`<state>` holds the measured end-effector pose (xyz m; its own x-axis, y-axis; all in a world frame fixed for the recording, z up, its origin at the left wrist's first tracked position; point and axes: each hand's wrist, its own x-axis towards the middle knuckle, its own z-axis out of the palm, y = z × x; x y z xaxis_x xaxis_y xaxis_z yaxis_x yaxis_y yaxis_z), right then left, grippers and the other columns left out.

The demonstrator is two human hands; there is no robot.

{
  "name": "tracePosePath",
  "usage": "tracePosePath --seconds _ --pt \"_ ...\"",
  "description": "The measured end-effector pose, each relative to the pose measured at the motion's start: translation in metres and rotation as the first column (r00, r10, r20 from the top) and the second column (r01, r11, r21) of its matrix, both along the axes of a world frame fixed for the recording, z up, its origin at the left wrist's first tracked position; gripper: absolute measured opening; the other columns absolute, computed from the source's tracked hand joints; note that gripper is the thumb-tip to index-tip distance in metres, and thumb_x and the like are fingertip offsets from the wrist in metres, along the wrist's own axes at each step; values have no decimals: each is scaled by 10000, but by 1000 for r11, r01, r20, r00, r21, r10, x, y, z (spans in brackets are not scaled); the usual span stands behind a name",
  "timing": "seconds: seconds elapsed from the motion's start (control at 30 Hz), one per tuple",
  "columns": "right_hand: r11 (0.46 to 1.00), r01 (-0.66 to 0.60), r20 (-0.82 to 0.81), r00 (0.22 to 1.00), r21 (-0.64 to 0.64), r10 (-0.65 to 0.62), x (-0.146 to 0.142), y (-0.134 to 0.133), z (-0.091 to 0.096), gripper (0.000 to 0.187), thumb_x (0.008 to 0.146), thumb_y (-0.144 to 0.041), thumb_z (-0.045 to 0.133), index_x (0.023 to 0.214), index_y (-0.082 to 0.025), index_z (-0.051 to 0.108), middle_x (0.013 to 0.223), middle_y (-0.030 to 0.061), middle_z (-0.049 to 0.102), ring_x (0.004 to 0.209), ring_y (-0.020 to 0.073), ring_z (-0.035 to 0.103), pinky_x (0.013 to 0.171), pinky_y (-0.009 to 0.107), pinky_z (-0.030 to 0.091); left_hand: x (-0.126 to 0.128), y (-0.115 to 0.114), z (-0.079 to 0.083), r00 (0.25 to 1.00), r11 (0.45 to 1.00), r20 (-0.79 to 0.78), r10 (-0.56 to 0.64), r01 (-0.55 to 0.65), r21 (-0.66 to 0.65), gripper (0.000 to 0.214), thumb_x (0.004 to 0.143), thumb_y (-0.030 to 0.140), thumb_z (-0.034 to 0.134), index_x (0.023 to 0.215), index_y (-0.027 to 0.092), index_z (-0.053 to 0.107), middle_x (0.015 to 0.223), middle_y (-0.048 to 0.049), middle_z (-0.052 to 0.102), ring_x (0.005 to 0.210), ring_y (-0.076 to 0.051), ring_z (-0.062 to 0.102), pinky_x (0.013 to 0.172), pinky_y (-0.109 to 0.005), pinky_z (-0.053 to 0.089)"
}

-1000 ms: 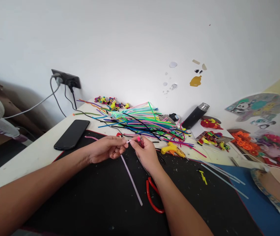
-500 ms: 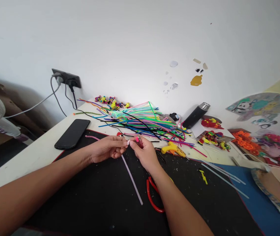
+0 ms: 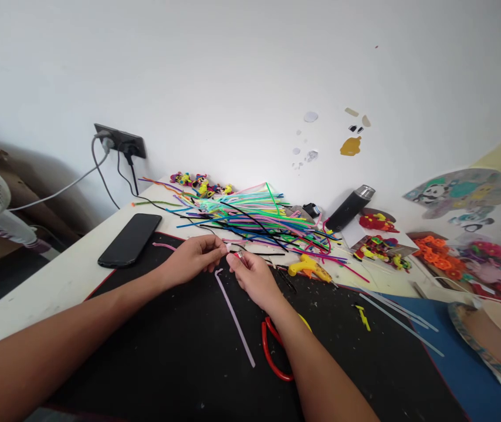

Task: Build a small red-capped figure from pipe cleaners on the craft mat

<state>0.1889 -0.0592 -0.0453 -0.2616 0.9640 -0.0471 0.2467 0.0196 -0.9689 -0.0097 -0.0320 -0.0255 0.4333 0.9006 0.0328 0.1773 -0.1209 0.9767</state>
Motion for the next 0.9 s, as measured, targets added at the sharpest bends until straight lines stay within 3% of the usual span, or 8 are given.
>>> tracePosePath --seconds 0.23,0.47,0.9 --pt "998 -25 71 997 50 22 -2 -3 -2 515 959 -680 522 727 -224 472 573 -60 371 530 119 341 523 271 243 0 0 -2 1000 1000 6 -18 18 13 433 908 607 646 878 175 628 659 48 561 567 -115 508 543 -237 386" --pt "984 -12 268 963 180 -37 -6 -6 8 438 963 -494 529 650 -212 409 600 -58 378 572 113 330 545 281 219 2 -3 1 999 1000 17 -29 29 4 420 915 596 640 848 183 621 628 54 545 551 -113 493 542 -240 370" --pt "991 -6 292 956 137 -35 -11 -6 5 355 923 -378 523 627 -207 427 578 -60 385 559 114 342 541 290 209 4 -7 7 999 999 9 -41 41 10 440 895 617 641 806 189 597 599 52 539 541 -116 475 546 -243 366"
